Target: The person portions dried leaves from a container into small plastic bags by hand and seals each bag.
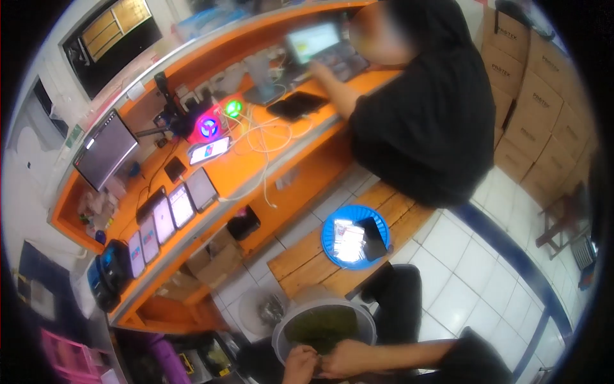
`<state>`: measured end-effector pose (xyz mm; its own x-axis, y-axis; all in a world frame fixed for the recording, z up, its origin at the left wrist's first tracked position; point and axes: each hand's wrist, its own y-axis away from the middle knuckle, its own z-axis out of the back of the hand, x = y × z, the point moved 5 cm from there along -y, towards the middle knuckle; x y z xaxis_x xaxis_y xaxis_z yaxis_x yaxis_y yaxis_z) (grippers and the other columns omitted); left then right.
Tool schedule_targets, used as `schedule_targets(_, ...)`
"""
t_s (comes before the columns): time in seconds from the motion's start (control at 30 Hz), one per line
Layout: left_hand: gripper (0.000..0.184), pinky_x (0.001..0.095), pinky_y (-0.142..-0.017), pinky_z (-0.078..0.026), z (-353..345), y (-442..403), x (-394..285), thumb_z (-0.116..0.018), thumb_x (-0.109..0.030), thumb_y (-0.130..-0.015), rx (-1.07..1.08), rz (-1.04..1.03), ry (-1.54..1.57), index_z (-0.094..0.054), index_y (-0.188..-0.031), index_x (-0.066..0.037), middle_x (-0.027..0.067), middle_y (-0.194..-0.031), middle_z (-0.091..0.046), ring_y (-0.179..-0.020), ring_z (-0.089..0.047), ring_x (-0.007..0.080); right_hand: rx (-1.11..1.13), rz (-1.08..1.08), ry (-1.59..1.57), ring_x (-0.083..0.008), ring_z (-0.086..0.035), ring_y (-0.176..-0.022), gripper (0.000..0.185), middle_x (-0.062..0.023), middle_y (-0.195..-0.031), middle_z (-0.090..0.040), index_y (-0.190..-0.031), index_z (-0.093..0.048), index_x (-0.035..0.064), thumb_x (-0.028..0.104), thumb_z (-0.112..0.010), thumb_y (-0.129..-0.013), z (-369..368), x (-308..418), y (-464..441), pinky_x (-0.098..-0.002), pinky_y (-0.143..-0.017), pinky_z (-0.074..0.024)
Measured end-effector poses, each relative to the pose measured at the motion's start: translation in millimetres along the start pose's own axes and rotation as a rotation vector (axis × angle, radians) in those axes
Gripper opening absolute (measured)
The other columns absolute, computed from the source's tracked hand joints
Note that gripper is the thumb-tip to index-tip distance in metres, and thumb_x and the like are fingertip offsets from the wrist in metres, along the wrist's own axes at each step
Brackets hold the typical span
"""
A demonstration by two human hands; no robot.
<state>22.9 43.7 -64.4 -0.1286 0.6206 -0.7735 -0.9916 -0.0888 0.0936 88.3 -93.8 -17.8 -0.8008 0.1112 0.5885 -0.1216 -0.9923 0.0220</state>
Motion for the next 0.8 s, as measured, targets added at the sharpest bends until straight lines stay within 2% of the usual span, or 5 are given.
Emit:
schedule_targets(0.2,0.024,0.0467,-0.085,-0.047,13,6,-20,-0.052,-0.02,-0.097,-0.119,0.004,0.331,-0.066,-0.109,-0.003,0.0183,-0.105,-0.065,-0.093,-0.058,0.041,-0.049,-0.075,-0.165,-0.027,-0.068,-0.062,0.03,-0.0071,-0.086,-0.071,-0.113,-0.066,0.0125,0.036,-0.053,-0.1,-19,-23,0,-0.0359,-0.059,-0.0544)
schedule_targets(0.37,0.024,0.0424,-0.076,-0.049,30,-11,-37,-0.06,-0.014,-0.09,-0.166,0.134,-0.138,-0.065,-0.11,-0.003,0.017,-0.094,-0.065,-0.081,-0.062,0.0356,0.116,-0.276,-1.271,-0.0178,-0.062,-0.055,0.053,-0.0096,-0.105,-0.071,-0.142,-0.049,0.0098,0.046,-0.045,-0.104,-11,-16,11,-0.0302,-0.054,-0.0515)
schedule_targets(0.53,0.041,0.0361,-0.076,-0.052,33,-21,-82,-0.072,-0.018,-0.081,0.008,-0.099,-0.278,-0.062,-0.119,-0.004,0.0123,-0.093,-0.066,-0.082,-0.064,0.0296,0.158,-0.366,-1.337,-0.0148,-0.058,-0.052,0.06,-0.009,-0.11,-0.069,-0.127,-0.059,0.0013,0.054,-0.041,-0.103,-40,-51,24,-0.0262,-0.05,-0.0481)
schedule_targets(0.6,0.032,0.05,-0.079,-0.05,23,-18,-98,-0.06,-0.019,-0.093,-0.022,-0.416,-0.316,-0.062,-0.116,0.003,0.0254,-0.106,-0.065,-0.09,-0.062,0.0467,0.184,-0.471,-1.31,-0.0145,-0.057,-0.051,0.062,-0.0106,-0.11,-0.069,-0.122,-0.062,0.0002,0.055,-0.04,-0.103,-32,-56,27,-0.026,-0.049,-0.0477)
schedule_targets(0.8,0.049,0.0399,-0.083,-0.05,23,-23,-99,-0.079,-0.023,-0.076,-0.096,-0.212,-0.164,-0.063,-0.118,-0.004,0.0134,-0.101,-0.066,-0.095,-0.063,0.032,0.103,-0.426,-1.305,-0.0134,-0.056,-0.049,0.062,-0.0087,-0.093,-0.068,-0.111,-0.066,-0.001,0.054,-0.039,-0.104,5,-41,21,-0.0243,-0.048,-0.0466)
